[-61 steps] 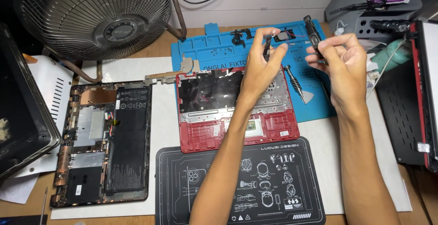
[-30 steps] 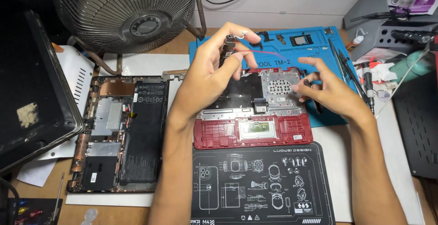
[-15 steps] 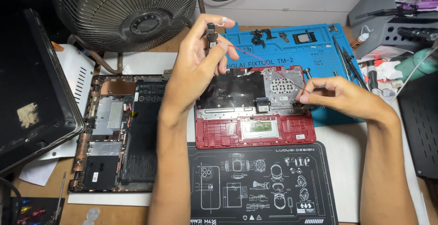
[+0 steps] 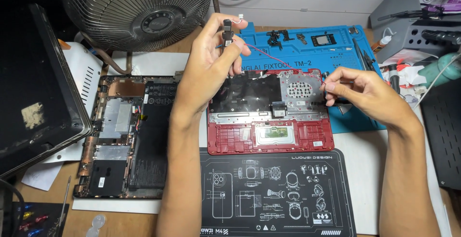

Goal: Technician reassembling a laptop by installing internal components and securing them with screws.

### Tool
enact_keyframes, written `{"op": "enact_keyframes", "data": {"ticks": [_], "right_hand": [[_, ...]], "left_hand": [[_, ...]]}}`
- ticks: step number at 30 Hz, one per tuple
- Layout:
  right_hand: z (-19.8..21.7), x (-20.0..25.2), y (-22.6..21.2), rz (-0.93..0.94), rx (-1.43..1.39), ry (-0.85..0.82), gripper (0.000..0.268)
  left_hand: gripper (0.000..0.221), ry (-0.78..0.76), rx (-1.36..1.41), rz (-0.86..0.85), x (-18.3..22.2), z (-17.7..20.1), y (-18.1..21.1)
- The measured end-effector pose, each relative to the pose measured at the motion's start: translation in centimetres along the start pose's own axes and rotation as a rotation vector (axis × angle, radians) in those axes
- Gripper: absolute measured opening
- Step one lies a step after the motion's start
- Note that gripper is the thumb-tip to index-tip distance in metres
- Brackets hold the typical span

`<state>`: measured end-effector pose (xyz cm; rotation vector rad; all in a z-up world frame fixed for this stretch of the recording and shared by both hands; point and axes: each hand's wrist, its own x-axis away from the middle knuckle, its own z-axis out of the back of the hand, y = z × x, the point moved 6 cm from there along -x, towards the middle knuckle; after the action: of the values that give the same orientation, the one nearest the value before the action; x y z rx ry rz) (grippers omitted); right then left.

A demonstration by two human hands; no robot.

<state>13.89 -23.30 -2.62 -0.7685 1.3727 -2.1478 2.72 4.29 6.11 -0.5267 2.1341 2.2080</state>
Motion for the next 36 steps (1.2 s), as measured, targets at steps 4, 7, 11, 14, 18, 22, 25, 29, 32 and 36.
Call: {"op": "enact_keyframes", "data": {"ticks": [4, 7, 11, 14, 18, 22, 25, 29, 32, 36], "right_hand": [[-0.2, 0.1, -0.5, -0.032, 0.02, 0.029, 0.019], [-0.3, 0.2, -1.1, -0.014, -0.022, 0.044, 0.018], [-0.1, 0.4, -1.4, 0.001, 0.037, 0.076, 0.012], [-0.1, 0.2, -1.2, 0.075, 0.021, 0.067, 0.01], [-0.2, 0.4, -1.5, 0.029, 0.036, 0.087, 0.007], [-0.2, 0.2, -1.3, 0.022, 0.082, 0.097, 0.005], [-0.3, 0.3, -2.1, 0.039, 0.215, 0.107, 0.01], [-0.2, 0.4, -2.0, 0.003, 0.241, 0.12, 0.011], [-0.2, 0.3, -1.9, 0.017, 0.265, 0.112, 0.012], [-0.2, 0.3, -1.7, 0.032, 0.198, 0.112, 0.012]], "left_hand": [[0.021, 0.011, 0.001, 0.023, -0.1, 0.1, -0.5], [0.019, 0.029, 0.024, 0.034, -0.2, 0.3, -0.7], [0.018, 0.025, 0.018, 0.036, -0.2, 0.4, -0.7], [0.018, 0.025, 0.018, 0.035, -0.2, 0.4, -0.8], [0.018, 0.021, 0.009, 0.035, -0.2, 0.3, -1.0], [0.02, 0.004, 0.01, 0.049, -0.3, 0.1, -1.0], [0.022, 0.007, -0.006, 0.07, -0.2, 0.0, -1.0], [0.021, -0.006, 0.003, 0.058, -0.3, 0.0, -1.3], [0.021, -0.008, 0.008, 0.054, -0.3, 0.0, -1.3], [0.021, -0.007, 0.003, 0.057, -0.3, 0.0, -1.3]]}}
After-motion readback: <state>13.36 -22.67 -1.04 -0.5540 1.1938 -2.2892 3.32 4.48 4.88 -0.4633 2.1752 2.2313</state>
